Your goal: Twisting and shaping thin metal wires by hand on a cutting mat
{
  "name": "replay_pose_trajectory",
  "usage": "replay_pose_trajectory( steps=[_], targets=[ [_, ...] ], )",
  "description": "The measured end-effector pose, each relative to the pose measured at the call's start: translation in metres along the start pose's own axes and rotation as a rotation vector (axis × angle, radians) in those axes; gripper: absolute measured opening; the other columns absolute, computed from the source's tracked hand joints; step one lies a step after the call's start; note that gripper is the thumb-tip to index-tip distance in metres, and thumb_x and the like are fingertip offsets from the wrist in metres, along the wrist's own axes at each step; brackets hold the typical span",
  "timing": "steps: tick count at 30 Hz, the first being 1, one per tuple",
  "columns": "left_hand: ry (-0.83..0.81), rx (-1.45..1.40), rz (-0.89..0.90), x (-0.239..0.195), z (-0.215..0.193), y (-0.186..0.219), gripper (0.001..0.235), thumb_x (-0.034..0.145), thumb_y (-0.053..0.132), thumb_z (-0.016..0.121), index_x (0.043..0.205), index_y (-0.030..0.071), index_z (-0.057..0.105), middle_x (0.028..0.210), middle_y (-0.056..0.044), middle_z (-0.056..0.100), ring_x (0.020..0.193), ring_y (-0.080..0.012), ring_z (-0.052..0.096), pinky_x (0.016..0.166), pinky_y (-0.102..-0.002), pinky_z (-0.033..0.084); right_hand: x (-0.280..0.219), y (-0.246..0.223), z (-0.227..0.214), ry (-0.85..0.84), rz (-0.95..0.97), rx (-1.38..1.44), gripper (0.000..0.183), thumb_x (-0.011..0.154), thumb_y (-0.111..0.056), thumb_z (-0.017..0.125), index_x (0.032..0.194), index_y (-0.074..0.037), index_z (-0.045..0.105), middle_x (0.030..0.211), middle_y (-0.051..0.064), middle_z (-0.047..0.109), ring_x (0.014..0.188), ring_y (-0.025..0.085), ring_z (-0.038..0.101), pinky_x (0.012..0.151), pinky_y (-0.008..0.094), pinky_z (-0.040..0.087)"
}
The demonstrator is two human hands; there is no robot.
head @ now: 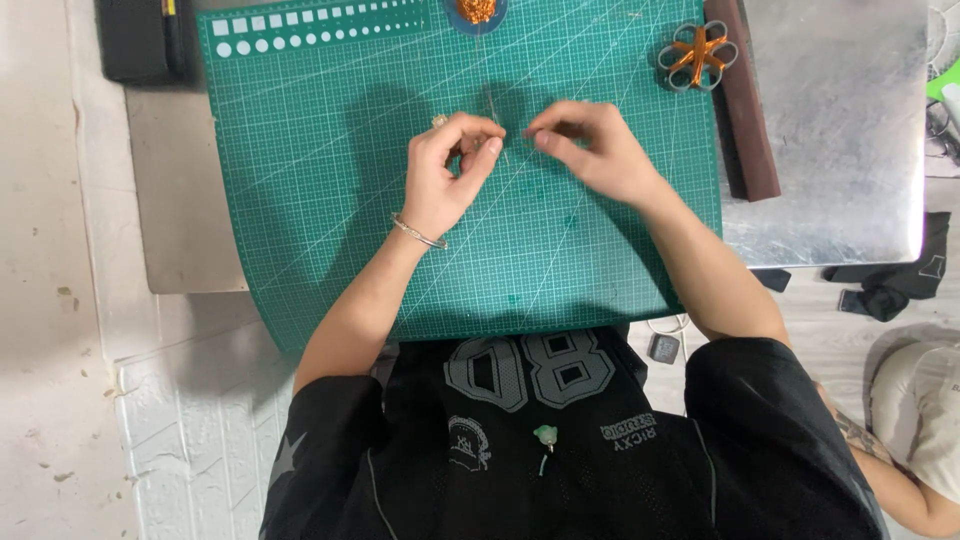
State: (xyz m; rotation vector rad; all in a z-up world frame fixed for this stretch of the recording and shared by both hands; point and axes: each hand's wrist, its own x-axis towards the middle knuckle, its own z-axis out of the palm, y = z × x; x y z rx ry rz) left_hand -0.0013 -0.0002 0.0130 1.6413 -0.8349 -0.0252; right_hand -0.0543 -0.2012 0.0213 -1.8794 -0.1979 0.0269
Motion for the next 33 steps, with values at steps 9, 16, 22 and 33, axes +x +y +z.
replay_pose_trajectory(
  steps=[9, 16, 22, 33],
  targets=[
    [0.021, -0.043, 0.003, -0.006, 0.006, -0.027, 0.005, 0.084, 0.003, 0.066, 0.088, 0.005, 0.065, 0.059, -0.005, 0.053, 0.051, -0.0118, 0.046, 0.044, -0.023, 0.041, 0.017, -0.017, 0.018, 0.153, -0.708, -0.463, 0.018, 0.091, 0.003, 0.054, 0.105, 0.003, 0.066, 0.117, 0.02, 0.059, 0.083, 0.033, 0.061, 0.069, 0.039, 0.053],
    [-0.033, 0.033, 0.018, -0.003, 0.006, -0.017, 0.007, 0.079, 0.002, 0.065, 0.085, 0.006, 0.065, 0.059, -0.005, 0.055, 0.05, -0.0145, 0.049, 0.041, -0.026, 0.043, 0.015, -0.005, 0.011, 0.094, -0.683, -0.33, 0.016, 0.083, 0.009, 0.059, 0.098, 0.005, 0.064, 0.096, 0.019, 0.062, 0.082, 0.034, 0.062, 0.072, 0.041, 0.053],
    [-0.023, 0.116, 0.034, -0.002, 0.007, -0.014, 0.009, 0.079, 0.001, 0.065, 0.085, 0.008, 0.065, 0.056, -0.003, 0.043, 0.05, -0.0139, 0.047, 0.042, -0.026, 0.043, 0.015, 0.0, 0.007, 0.084, -0.671, -0.36, 0.007, 0.082, 0.005, 0.064, 0.087, 0.001, 0.063, 0.091, 0.012, 0.06, 0.079, 0.028, 0.06, 0.073, 0.036, 0.051],
    [0.054, 0.19, 0.067, -0.007, 0.013, -0.017, 0.01, 0.077, -0.001, 0.066, 0.082, 0.007, 0.064, 0.052, 0.002, 0.033, 0.045, -0.013, 0.043, 0.044, -0.025, 0.04, 0.022, 0.014, 0.012, 0.27, -0.86, -0.889, 0.005, 0.082, -0.008, 0.062, 0.078, -0.005, 0.06, 0.084, 0.007, 0.056, 0.086, 0.025, 0.055, 0.077, 0.035, 0.047]
  ],
)
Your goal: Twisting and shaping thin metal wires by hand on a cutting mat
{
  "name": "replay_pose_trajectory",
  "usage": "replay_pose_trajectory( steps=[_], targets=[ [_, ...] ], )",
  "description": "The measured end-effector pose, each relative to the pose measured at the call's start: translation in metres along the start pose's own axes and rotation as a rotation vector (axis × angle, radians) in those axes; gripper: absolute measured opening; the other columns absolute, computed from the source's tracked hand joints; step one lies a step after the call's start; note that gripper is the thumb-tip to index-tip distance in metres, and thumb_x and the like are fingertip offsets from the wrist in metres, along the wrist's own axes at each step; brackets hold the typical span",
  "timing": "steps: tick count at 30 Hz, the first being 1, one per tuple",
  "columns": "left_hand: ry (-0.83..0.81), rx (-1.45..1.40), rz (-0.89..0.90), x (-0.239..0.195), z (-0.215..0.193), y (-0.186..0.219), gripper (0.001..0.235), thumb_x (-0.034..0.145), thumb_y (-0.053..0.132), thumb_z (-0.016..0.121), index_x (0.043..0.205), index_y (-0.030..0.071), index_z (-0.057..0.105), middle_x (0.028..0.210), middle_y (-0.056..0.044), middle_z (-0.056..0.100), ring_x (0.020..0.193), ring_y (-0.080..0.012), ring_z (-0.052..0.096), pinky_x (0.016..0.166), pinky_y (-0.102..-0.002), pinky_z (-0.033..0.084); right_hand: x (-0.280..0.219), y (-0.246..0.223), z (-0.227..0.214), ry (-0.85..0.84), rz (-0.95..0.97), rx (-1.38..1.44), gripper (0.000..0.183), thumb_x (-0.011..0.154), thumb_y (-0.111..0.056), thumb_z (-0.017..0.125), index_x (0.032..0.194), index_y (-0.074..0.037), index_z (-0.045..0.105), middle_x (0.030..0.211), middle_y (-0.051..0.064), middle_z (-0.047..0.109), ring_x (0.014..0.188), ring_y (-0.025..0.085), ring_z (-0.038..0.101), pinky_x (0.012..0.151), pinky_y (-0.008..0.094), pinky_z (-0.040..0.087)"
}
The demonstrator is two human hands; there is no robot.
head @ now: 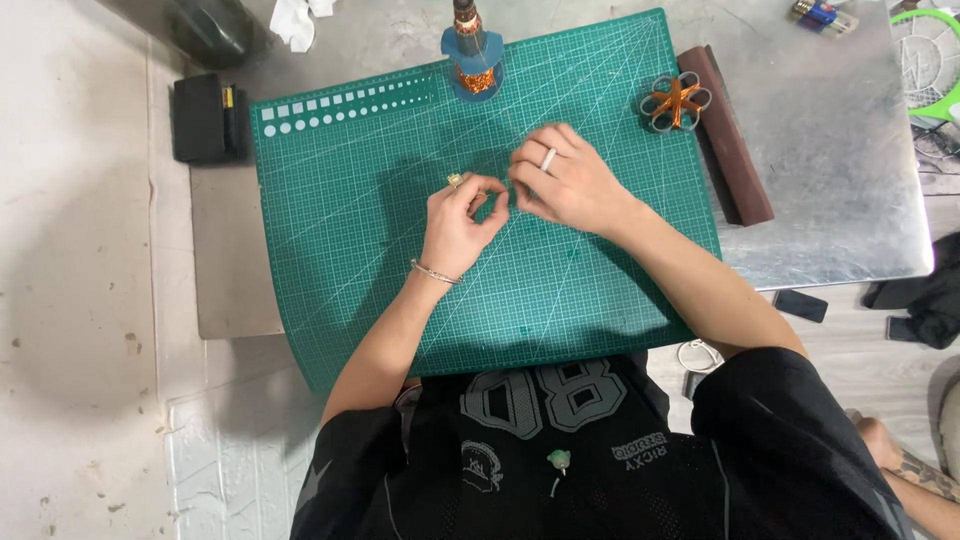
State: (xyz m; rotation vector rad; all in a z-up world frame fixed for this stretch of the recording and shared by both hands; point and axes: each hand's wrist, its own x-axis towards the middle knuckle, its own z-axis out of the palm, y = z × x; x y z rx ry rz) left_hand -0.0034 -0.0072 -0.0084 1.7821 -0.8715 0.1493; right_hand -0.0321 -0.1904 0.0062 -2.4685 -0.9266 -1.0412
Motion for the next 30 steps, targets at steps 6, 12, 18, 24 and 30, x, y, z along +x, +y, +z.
replay_pose_trajectory(
  steps=[6, 12, 18, 24, 30],
  targets=[
    [0.029, 0.026, 0.036, -0.002, 0.005, 0.001, 0.012, 0.077, -0.002, 0.066, 0.082, 0.008, 0.063, 0.053, 0.002, 0.034, 0.046, -0.0129, 0.044, 0.046, -0.025, 0.042, 0.004, -0.014, -0.02, -0.033, 0.433, 0.387, 0.011, 0.088, -0.008, 0.064, 0.079, -0.004, 0.061, 0.066, 0.006, 0.062, 0.061, 0.022, 0.062, 0.059, 0.03, 0.051],
    [0.001, 0.085, 0.067, -0.003, 0.006, -0.002, 0.008, 0.079, 0.003, 0.066, 0.083, 0.01, 0.063, 0.054, 0.003, 0.035, 0.048, -0.0136, 0.046, 0.05, -0.025, 0.044, 0.002, -0.017, -0.023, -0.205, 0.719, 0.977, 0.008, 0.088, 0.005, 0.055, 0.088, 0.003, 0.062, 0.066, 0.013, 0.064, 0.058, 0.02, 0.063, 0.054, 0.032, 0.055],
    [-0.008, 0.14, 0.111, -0.003, 0.005, -0.004, 0.007, 0.08, 0.004, 0.066, 0.084, 0.01, 0.065, 0.056, 0.003, 0.039, 0.05, -0.0112, 0.049, 0.052, -0.023, 0.046, -0.008, -0.014, -0.012, -0.225, 0.889, 1.232, 0.01, 0.088, 0.004, 0.057, 0.097, 0.008, 0.061, 0.078, 0.016, 0.066, 0.068, 0.019, 0.065, 0.059, 0.033, 0.06],
    [-0.014, 0.163, 0.155, -0.002, -0.001, 0.002, 0.008, 0.083, 0.005, 0.065, 0.088, 0.011, 0.065, 0.064, 0.002, 0.05, 0.057, -0.0154, 0.058, 0.055, -0.025, 0.05, -0.009, -0.013, -0.011, -0.221, 0.92, 1.217, 0.011, 0.087, 0.006, 0.058, 0.097, 0.009, 0.061, 0.077, 0.018, 0.065, 0.068, 0.02, 0.065, 0.06, 0.033, 0.06],
    [0.011, 0.227, 0.205, -0.004, 0.003, -0.009, 0.006, 0.085, 0.012, 0.066, 0.09, 0.016, 0.065, 0.071, 0.004, 0.055, 0.065, -0.0147, 0.062, 0.059, -0.023, 0.053, -0.007, -0.016, -0.013, -0.199, 0.953, 1.249, 0.009, 0.088, 0.006, 0.06, 0.096, 0.009, 0.061, 0.078, 0.017, 0.065, 0.068, 0.02, 0.067, 0.063, 0.034, 0.06]
  ],
)
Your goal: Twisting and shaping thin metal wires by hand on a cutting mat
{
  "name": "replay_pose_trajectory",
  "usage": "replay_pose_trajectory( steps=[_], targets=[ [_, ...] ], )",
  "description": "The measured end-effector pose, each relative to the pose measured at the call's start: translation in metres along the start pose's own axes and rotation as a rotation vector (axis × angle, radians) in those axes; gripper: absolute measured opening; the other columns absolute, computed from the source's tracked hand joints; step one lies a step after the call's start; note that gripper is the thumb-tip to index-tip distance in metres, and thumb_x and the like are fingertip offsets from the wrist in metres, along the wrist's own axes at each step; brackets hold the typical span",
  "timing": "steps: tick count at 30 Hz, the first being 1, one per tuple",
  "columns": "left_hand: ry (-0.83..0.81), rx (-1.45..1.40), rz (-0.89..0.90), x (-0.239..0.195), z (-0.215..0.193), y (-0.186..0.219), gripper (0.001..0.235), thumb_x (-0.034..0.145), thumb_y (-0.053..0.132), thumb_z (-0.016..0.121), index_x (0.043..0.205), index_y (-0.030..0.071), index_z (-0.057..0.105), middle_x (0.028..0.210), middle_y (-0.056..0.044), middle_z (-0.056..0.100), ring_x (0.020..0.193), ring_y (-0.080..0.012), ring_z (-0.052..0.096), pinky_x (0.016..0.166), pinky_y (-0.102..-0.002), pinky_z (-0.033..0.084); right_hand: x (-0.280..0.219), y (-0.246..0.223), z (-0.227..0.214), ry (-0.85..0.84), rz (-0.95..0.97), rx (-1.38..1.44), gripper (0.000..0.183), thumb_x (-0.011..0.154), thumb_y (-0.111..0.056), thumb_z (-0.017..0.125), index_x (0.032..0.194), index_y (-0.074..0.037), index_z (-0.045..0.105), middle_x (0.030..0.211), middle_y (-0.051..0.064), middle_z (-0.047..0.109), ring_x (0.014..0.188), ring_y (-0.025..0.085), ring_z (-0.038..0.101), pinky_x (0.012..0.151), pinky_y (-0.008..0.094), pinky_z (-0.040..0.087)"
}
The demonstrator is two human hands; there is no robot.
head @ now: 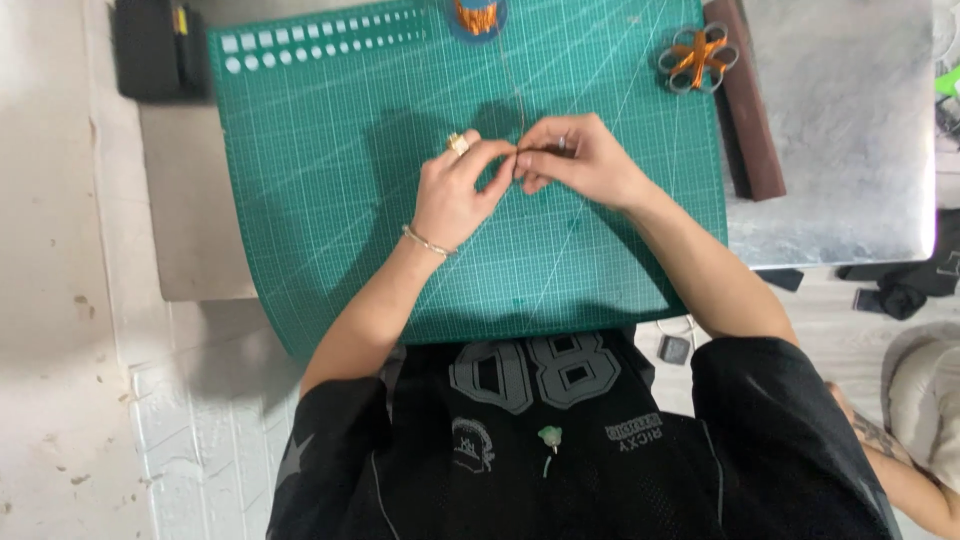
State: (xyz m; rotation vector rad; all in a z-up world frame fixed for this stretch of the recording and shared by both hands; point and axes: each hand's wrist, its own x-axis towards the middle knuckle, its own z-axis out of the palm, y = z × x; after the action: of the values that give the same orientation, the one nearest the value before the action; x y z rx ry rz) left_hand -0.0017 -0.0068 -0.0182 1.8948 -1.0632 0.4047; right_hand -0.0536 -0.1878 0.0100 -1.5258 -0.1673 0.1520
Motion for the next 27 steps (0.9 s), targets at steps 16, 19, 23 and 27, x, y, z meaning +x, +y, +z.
replay_pose_trajectory(
  steps=[16, 19, 23, 27],
  targets=[
    [-0.049, 0.045, 0.03, 0.005, -0.007, 0.012, 0.006, 0.091, 0.01, 0.065, 0.095, 0.007, 0.062, 0.08, -0.002, 0.054, 0.052, -0.0101, 0.042, 0.04, -0.021, 0.037, -0.009, -0.013, 0.002, 0.045, -0.04, -0.245, 0.009, 0.096, -0.003, 0.058, 0.088, -0.003, 0.062, 0.066, -0.001, 0.048, 0.054, 0.005, 0.035, 0.048, 0.02, 0.027],
    [-0.044, 0.055, 0.048, 0.005, -0.007, 0.013, 0.006, 0.09, 0.01, 0.066, 0.093, 0.007, 0.062, 0.079, -0.001, 0.054, 0.048, -0.0089, 0.038, 0.037, -0.02, 0.034, -0.011, -0.014, 0.001, 0.046, -0.07, -0.227, 0.009, 0.096, 0.0, 0.057, 0.088, -0.002, 0.061, 0.066, -0.001, 0.047, 0.055, 0.006, 0.036, 0.049, 0.02, 0.028],
    [-0.021, 0.066, 0.038, 0.004, -0.007, 0.014, 0.005, 0.089, 0.009, 0.066, 0.092, 0.008, 0.063, 0.077, 0.0, 0.055, 0.049, -0.009, 0.04, 0.038, -0.02, 0.035, -0.011, -0.009, -0.001, 0.05, -0.118, -0.262, 0.008, 0.097, -0.002, 0.058, 0.089, 0.0, 0.06, 0.064, 0.001, 0.046, 0.055, 0.007, 0.037, 0.051, 0.021, 0.03],
    [-0.005, 0.058, 0.043, 0.005, -0.007, 0.016, 0.005, 0.089, 0.008, 0.066, 0.091, 0.008, 0.062, 0.076, -0.001, 0.057, 0.05, -0.0096, 0.043, 0.039, -0.022, 0.037, -0.012, -0.006, -0.001, 0.075, -0.155, -0.257, 0.009, 0.097, 0.0, 0.059, 0.087, 0.0, 0.06, 0.064, 0.001, 0.043, 0.055, 0.007, 0.036, 0.051, 0.021, 0.029]
  ],
)
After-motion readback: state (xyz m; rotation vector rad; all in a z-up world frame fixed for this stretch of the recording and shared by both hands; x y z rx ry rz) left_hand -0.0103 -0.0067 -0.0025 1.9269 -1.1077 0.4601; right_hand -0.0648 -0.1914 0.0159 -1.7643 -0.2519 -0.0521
